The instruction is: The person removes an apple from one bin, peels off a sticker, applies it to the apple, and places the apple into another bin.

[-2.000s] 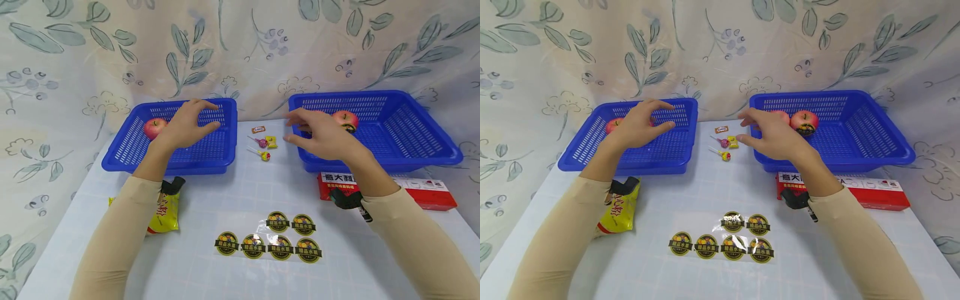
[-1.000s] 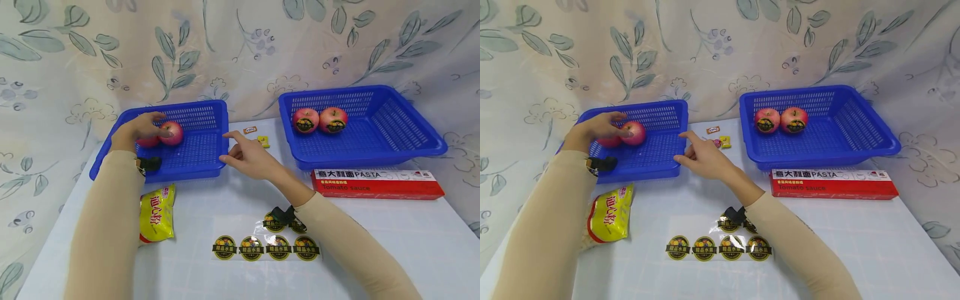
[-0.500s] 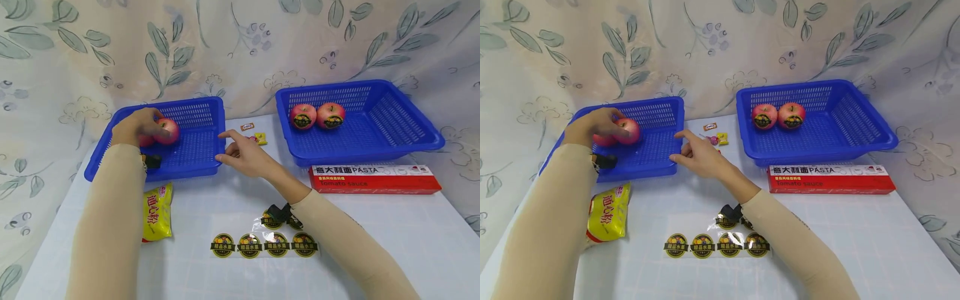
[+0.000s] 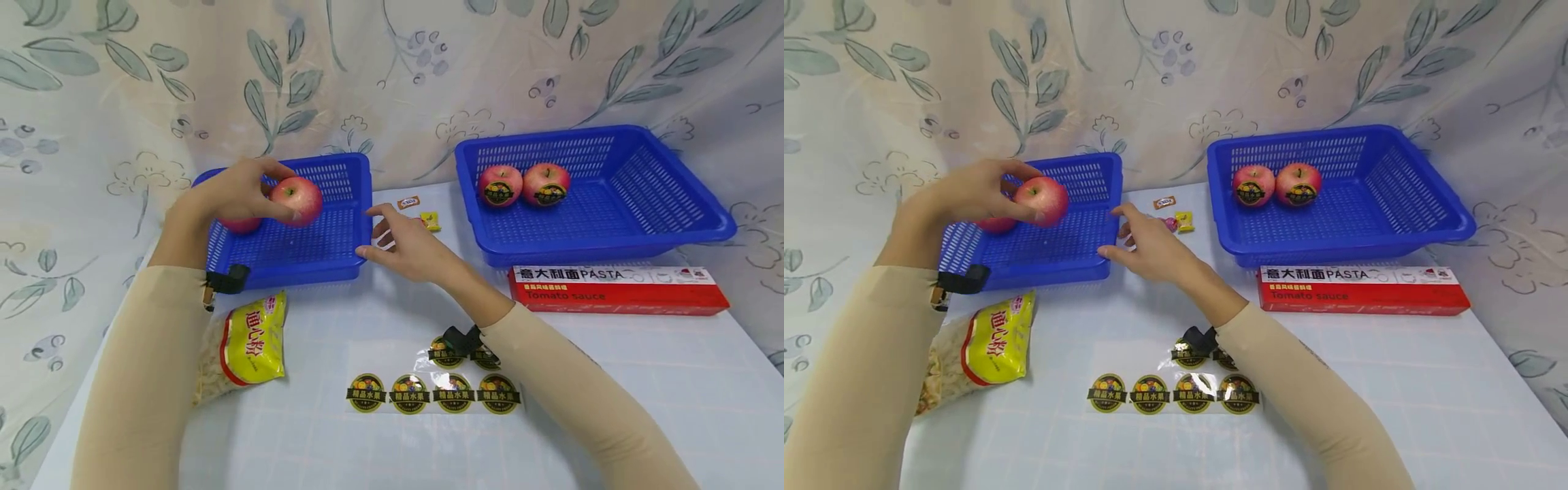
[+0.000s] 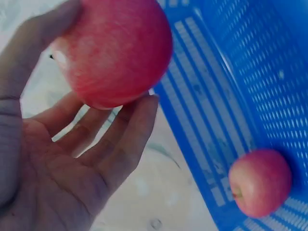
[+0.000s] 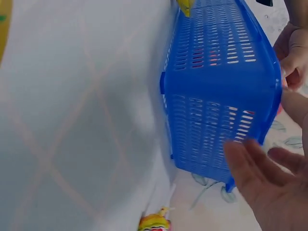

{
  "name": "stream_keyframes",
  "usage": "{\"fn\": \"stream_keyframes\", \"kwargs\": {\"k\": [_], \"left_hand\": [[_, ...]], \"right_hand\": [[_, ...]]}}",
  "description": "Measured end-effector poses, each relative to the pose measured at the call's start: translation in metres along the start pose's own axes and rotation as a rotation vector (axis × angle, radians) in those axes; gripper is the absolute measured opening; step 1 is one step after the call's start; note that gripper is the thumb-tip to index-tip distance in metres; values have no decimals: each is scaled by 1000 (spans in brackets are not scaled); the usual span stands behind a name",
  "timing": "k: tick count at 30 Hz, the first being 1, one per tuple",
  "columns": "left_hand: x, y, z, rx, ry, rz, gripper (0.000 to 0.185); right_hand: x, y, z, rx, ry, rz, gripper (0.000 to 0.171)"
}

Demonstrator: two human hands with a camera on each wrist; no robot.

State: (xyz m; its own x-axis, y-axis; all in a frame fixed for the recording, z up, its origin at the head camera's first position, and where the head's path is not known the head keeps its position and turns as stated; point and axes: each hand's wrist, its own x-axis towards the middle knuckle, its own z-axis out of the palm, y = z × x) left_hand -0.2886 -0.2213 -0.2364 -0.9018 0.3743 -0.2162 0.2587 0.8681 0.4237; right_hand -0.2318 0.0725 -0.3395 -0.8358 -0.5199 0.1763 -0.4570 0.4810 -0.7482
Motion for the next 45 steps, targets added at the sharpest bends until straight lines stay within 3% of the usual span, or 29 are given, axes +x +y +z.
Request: {"fn": "stream_keyframes", "kwargs": {"k": [4, 8, 13, 18, 22, 32, 39, 45], "left_hand": [[-14, 22, 21, -58, 36, 74, 81], [-22, 40, 45, -116, 79, 212, 78], [-27, 60, 72, -198, 111, 373, 82], [-28, 78, 95, -271, 124, 458, 80], [-28, 90, 113, -298, 146, 470, 76], [-20, 103, 158, -191, 232, 543, 74], [-13, 97, 183, -122, 184, 478, 70], [-9, 94, 193, -84, 159, 436, 71]], "right_hand": [[-10, -5, -5, -60, 82, -47, 63], [-23, -9, -14, -54, 136, -127, 60], [-42, -9, -27, 17, 109, -170, 53], [-61, -4, -37, 25, 100, -152, 52], [-74, 6, -43, 21, 88, -133, 53], [-97, 28, -55, 0, 7, -113, 52], [-100, 42, -42, -85, -37, -99, 47], [-97, 51, -36, -110, -67, -60, 44]]}}
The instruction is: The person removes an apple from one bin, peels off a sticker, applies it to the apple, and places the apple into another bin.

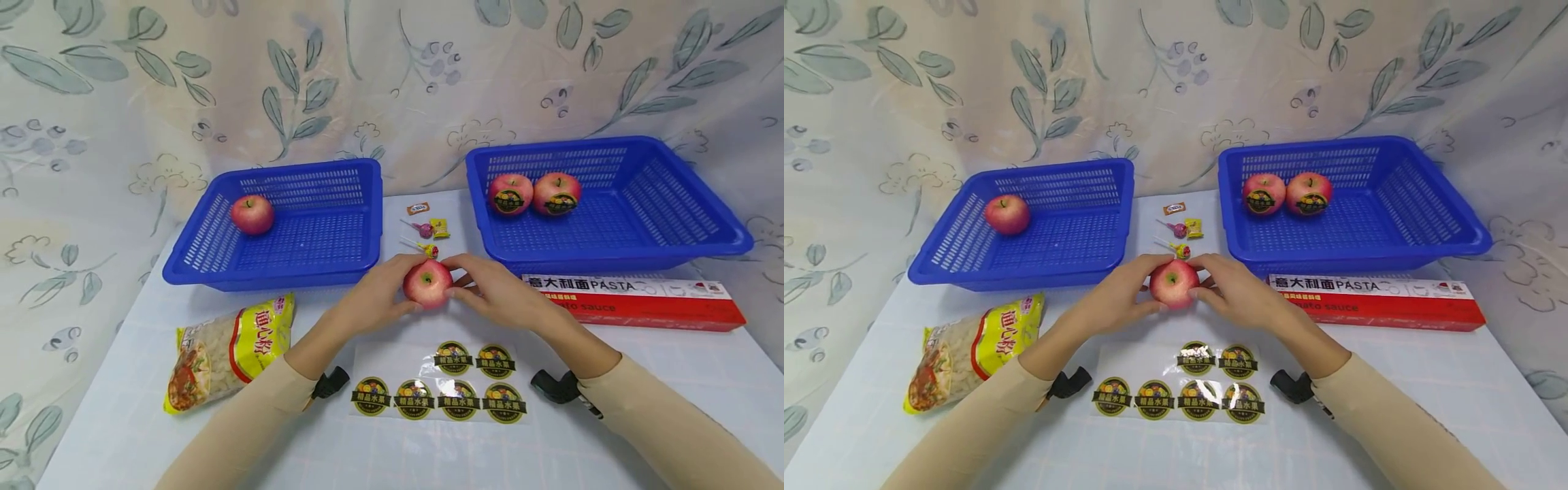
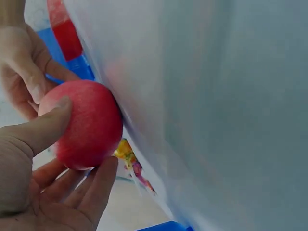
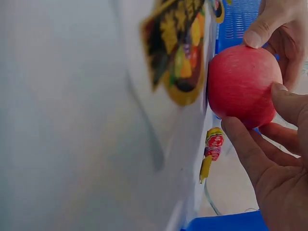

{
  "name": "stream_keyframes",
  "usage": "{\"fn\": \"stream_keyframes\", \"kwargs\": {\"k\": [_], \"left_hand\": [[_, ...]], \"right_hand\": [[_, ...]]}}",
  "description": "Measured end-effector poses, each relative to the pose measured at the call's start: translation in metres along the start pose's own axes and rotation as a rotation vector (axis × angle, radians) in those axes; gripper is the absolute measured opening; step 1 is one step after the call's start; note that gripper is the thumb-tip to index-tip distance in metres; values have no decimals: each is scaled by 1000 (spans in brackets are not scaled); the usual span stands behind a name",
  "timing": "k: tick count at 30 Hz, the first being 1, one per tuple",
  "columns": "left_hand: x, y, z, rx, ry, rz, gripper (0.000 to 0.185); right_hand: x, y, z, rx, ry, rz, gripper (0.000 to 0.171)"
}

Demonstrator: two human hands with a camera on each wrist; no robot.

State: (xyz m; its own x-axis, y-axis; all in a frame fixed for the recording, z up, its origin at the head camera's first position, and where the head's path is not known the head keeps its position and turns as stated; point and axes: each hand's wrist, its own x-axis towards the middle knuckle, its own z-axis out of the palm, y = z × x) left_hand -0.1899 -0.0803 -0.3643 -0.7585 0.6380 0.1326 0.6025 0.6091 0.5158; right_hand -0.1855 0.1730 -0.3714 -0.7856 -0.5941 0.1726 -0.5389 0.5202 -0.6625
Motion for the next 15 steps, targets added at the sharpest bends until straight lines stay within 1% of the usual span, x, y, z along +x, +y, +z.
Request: {"fn": "stream_keyframes", "kwargs": {"k": [4, 6, 10, 11, 13, 14, 15], "left_hand": [[2, 0, 1, 1, -10, -32, 74], [2, 1, 1, 15, -24, -70, 79], [-6, 5, 5, 91, -80, -206, 84], [-8, 6, 6, 120, -91, -234, 80], [-15, 9, 7, 184, -114, -264, 62], [-18, 11, 8, 214, -124, -262, 52], [-20, 12, 8, 236, -133, -246, 42]], "right_hand": [[2, 3, -1, -10, -15, 8, 47], [2, 4, -1, -16, -26, 17, 48], [-4, 4, -1, -39, -54, 70, 47], [-6, 4, -1, -47, -56, 81, 46], [-10, 4, -2, -69, -61, 89, 40], [-12, 3, -3, -76, -59, 84, 37], [-13, 3, -4, -84, -58, 78, 34]]}}
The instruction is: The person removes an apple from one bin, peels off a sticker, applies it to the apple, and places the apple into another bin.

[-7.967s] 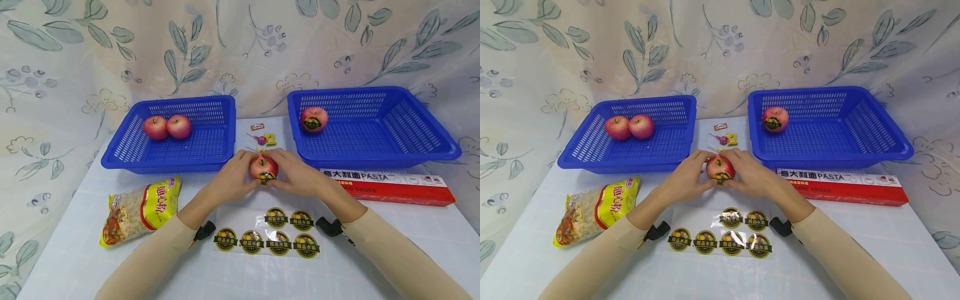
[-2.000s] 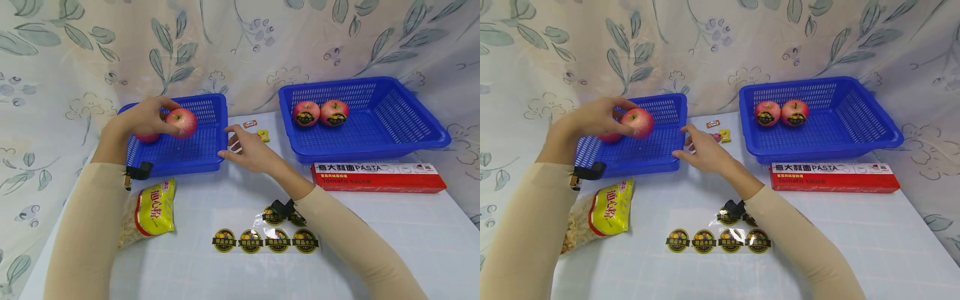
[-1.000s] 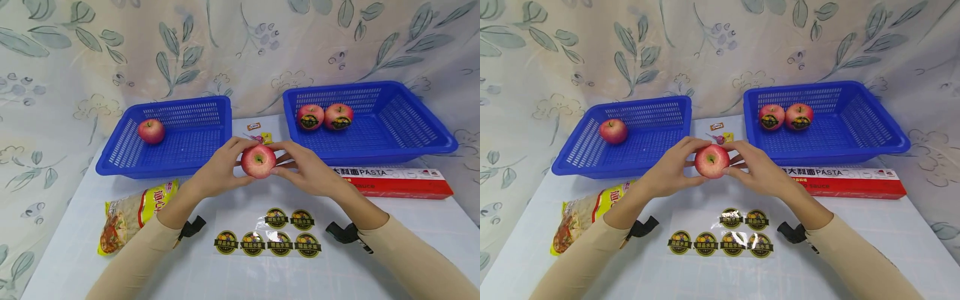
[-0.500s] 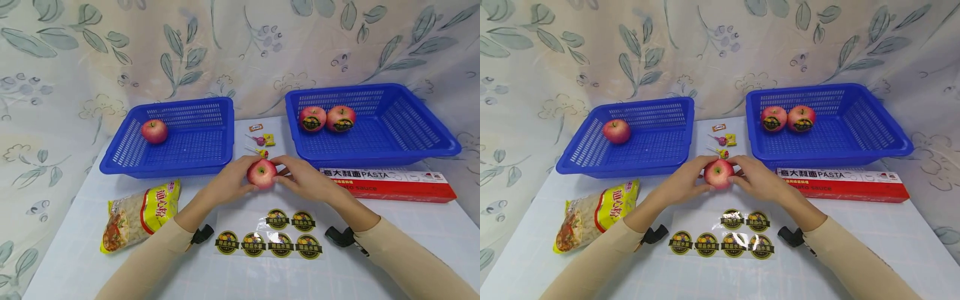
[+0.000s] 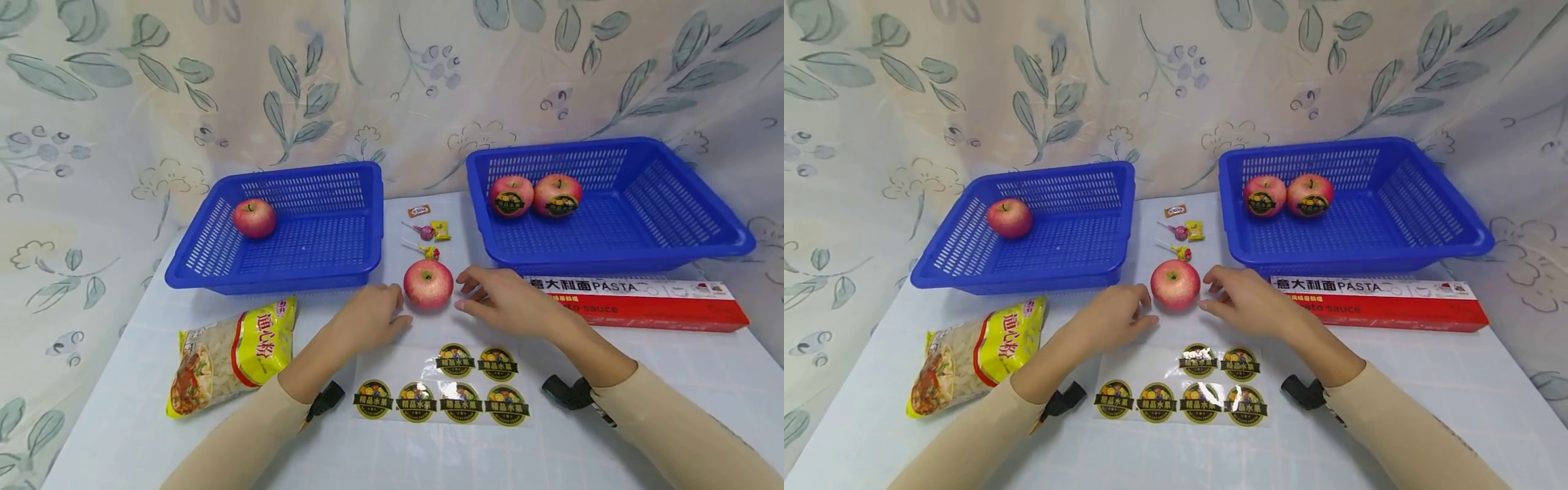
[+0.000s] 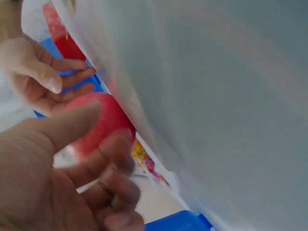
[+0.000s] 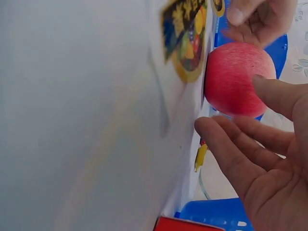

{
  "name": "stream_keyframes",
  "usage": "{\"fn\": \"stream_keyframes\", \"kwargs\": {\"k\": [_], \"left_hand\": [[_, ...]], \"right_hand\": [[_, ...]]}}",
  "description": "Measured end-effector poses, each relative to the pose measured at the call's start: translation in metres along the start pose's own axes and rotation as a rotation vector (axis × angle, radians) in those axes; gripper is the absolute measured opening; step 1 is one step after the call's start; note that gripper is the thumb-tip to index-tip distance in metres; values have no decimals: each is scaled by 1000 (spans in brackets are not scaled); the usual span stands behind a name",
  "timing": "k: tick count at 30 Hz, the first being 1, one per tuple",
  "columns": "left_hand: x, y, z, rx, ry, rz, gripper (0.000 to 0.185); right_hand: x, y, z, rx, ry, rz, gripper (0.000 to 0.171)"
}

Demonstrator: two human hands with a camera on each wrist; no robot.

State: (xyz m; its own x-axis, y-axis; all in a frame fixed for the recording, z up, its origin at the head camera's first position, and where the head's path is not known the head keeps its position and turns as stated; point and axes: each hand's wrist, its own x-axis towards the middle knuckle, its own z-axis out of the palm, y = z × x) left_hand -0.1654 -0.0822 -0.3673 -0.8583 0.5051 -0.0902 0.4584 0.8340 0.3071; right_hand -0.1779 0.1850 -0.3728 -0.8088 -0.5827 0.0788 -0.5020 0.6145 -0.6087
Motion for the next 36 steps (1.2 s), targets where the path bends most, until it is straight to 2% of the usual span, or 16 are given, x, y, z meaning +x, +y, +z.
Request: {"fn": "stream_keyframes", "kwargs": {"k": [3, 6, 9, 15, 21, 24, 30, 36], "left_hand": [[-8, 4, 0, 28, -43, 93, 26], [-12, 9, 1, -14, -105, 187, 30], [-13, 14, 3, -42, -155, 239, 38], [-12, 22, 4, 18, -215, 280, 42], [-10, 21, 8, 18, -237, 307, 25], [-10, 19, 10, -11, -234, 327, 19], [-9, 18, 12, -18, -198, 336, 37], [-6, 21, 13, -7, -178, 352, 13]], "right_hand": [[-4, -1, -2, -14, -9, -18, 26], [-7, -3, -3, -11, -37, -32, 23], [-11, -5, -3, -3, -72, -66, 21], [-16, -8, 0, 24, -146, -163, 17], [-18, -13, 6, 27, -226, -205, 16], [-18, -15, 9, 10, -247, -208, 16], [-17, -16, 12, -29, -263, -191, 14], [-16, -17, 15, -30, -251, -210, 8]]}}
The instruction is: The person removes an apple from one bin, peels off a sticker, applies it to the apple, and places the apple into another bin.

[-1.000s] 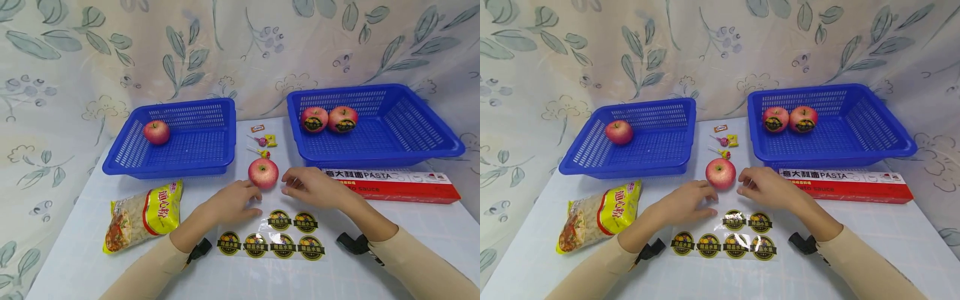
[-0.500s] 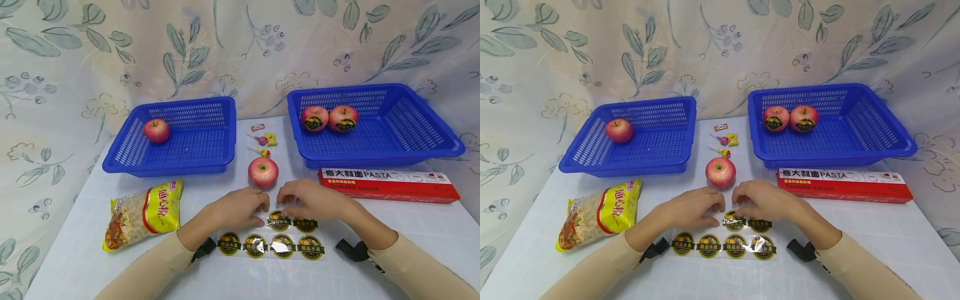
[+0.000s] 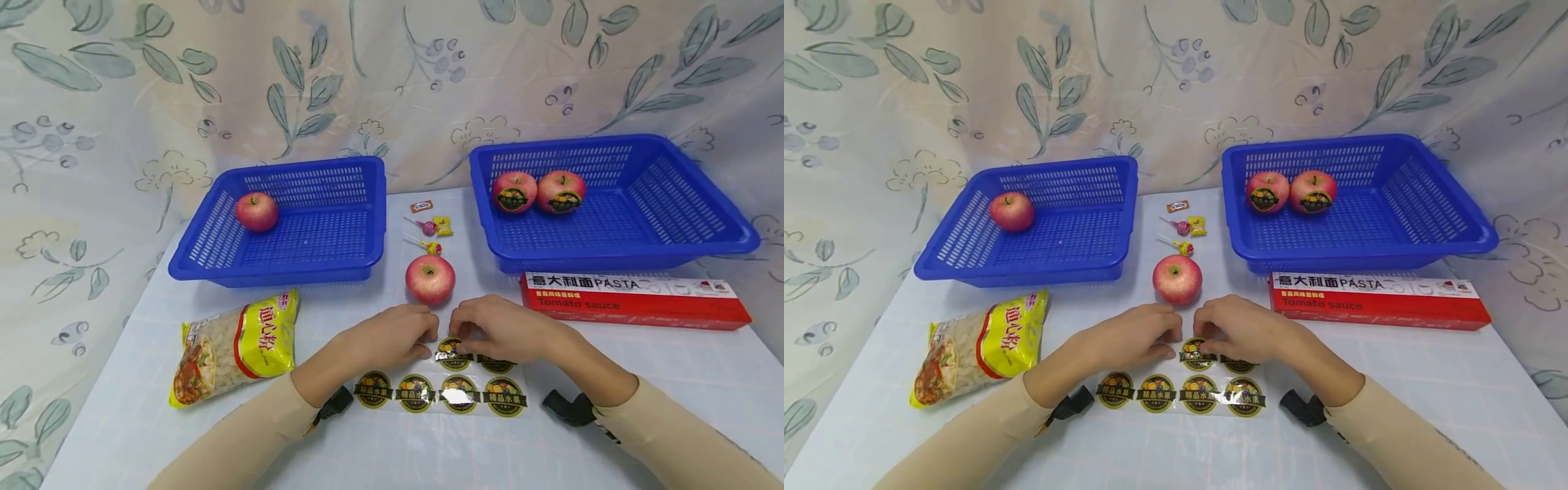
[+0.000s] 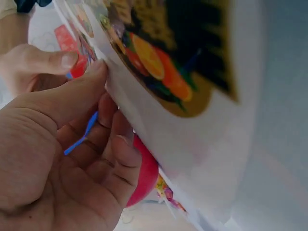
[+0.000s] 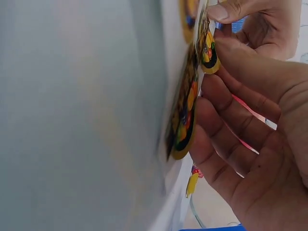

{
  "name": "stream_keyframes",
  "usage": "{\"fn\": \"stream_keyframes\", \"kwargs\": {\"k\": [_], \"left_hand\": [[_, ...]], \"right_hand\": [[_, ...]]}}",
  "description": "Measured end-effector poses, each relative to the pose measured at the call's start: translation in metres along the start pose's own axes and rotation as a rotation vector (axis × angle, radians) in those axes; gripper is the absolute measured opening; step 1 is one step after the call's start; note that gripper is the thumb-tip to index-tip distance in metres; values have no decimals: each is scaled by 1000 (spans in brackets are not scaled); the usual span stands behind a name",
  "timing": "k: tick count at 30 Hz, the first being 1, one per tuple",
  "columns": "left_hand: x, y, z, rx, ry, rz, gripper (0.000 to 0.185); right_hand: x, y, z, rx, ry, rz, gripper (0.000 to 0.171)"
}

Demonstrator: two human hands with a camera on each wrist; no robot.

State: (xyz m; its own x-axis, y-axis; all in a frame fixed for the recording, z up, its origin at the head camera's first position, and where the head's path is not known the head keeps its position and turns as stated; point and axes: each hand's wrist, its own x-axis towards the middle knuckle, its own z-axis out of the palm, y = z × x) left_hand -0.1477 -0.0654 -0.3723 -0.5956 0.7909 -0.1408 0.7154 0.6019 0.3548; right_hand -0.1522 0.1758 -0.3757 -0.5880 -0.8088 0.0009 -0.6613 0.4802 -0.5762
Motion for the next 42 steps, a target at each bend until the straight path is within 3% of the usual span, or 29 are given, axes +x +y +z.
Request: {"fn": "stream_keyframes", "kwargs": {"k": [7, 12, 15, 20, 25, 31, 36, 42], "left_hand": [[-2, -3, 0, -32, -14, -13, 13], [-10, -11, -2, -107, -17, 16, 5], [-15, -16, -7, -229, 53, 24, 8], [-16, -19, -12, -400, 243, 32, 11], [-12, -20, -10, -347, 416, 45, 2], [-9, -19, -9, -203, 565, 8, 3], [-5, -18, -12, -146, 592, -35, 2], [-1, -19, -15, -137, 551, -81, 5]], "right_hand": [[1, -3, -3, 33, -3, -34, 15], [0, -9, -13, 66, 29, -28, 14], [4, -11, -17, 33, 70, -43, 13], [14, -12, -19, -25, 138, -69, 11], [24, -13, -22, -80, 210, -82, 10], [30, -8, -23, -141, 333, -67, 12], [35, -2, -22, -193, 410, -96, 13], [40, 1, -17, -201, 448, -102, 14]]}}
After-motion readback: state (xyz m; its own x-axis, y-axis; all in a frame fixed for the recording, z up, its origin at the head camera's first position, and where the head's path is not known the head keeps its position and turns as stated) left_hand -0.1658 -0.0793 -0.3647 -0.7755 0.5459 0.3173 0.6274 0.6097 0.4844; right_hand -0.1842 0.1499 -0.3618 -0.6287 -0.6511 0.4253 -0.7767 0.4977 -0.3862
